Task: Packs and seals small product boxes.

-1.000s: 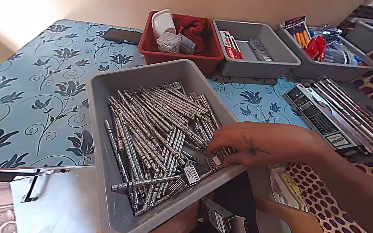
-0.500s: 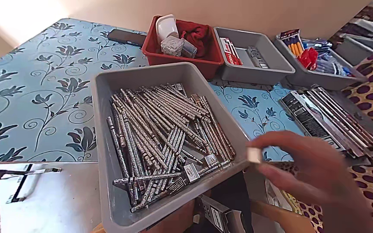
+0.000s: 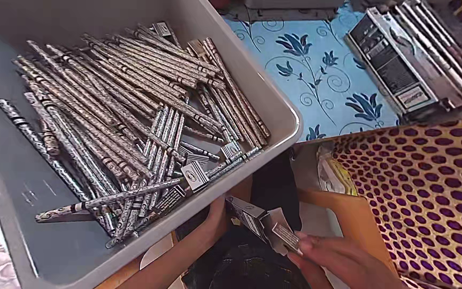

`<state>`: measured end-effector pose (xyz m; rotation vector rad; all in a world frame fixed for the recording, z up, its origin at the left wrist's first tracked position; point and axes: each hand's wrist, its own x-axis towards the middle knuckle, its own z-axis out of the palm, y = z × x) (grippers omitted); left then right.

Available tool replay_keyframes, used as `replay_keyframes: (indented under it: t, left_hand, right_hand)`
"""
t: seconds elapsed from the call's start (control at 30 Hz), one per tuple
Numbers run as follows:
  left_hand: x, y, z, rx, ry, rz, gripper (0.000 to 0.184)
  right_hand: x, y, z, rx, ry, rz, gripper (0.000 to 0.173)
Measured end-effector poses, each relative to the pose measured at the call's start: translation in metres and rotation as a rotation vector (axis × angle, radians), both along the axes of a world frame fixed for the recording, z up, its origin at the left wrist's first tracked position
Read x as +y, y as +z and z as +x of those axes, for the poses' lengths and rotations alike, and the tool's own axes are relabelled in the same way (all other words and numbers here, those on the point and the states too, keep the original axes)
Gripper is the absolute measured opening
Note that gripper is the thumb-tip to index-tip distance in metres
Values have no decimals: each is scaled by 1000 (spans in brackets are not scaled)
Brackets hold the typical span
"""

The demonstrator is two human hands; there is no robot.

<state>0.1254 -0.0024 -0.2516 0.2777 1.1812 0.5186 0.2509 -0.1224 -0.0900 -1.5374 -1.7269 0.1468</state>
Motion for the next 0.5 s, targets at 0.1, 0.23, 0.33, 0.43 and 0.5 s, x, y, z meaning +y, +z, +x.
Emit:
replay_keyframes:
  t: [0.1,0.23,0.33,0.43,0.5]
  left_hand:
    - [0,-6,0,10,11,21,24]
    - [3,-2,2,22,32,-37,22]
    - [4,2,2,48,28,-38,20]
    - [4,0,2,59,15,-46,18]
    - [5,-1,3,79,11,-44,18]
  right_hand:
    - [1,2,3,-21,-4,-3,11]
    - [1,0,5,-70,47,-56,12]
    - [2,-4,1,-97,18,-100,13]
    - [5,-6,1,-134,-39,-170,19]
    - [7,-7,5,-172,-27,-217,28]
